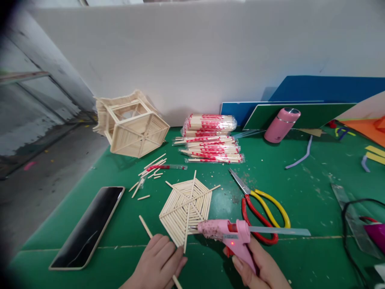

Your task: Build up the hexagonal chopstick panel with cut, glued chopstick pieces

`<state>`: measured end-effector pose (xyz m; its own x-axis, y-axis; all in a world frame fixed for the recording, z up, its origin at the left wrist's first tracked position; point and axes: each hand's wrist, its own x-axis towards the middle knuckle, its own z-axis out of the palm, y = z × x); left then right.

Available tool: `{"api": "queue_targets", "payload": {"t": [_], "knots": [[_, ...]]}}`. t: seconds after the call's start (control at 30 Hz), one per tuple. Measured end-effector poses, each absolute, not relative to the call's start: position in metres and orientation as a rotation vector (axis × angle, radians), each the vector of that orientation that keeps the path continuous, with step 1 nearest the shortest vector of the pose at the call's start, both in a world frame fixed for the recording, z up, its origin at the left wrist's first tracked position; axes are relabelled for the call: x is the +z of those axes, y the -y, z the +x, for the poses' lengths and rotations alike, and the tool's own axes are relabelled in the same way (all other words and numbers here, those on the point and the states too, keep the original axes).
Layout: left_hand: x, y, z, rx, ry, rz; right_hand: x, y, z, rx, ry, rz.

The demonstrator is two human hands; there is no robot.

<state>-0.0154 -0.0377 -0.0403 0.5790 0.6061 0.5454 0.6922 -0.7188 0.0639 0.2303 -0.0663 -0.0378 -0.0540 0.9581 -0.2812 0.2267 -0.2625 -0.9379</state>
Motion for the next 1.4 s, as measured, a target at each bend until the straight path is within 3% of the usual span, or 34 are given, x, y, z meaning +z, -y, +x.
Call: {"api": "queue_targets", "payload": {"t": [0.27, 1.4], "knots": [[-0.039, 0.04, -0.02, -0.627, 1.194, -2.862, -0.02, 0.065, 0.24, 1.365, 1.56, -1.636], [-0.037, 0.033, -0.023, -0.548, 1.16, -3.017, -0.017, 0.068, 0.242, 1.103, 2.007, -1.69]]}}
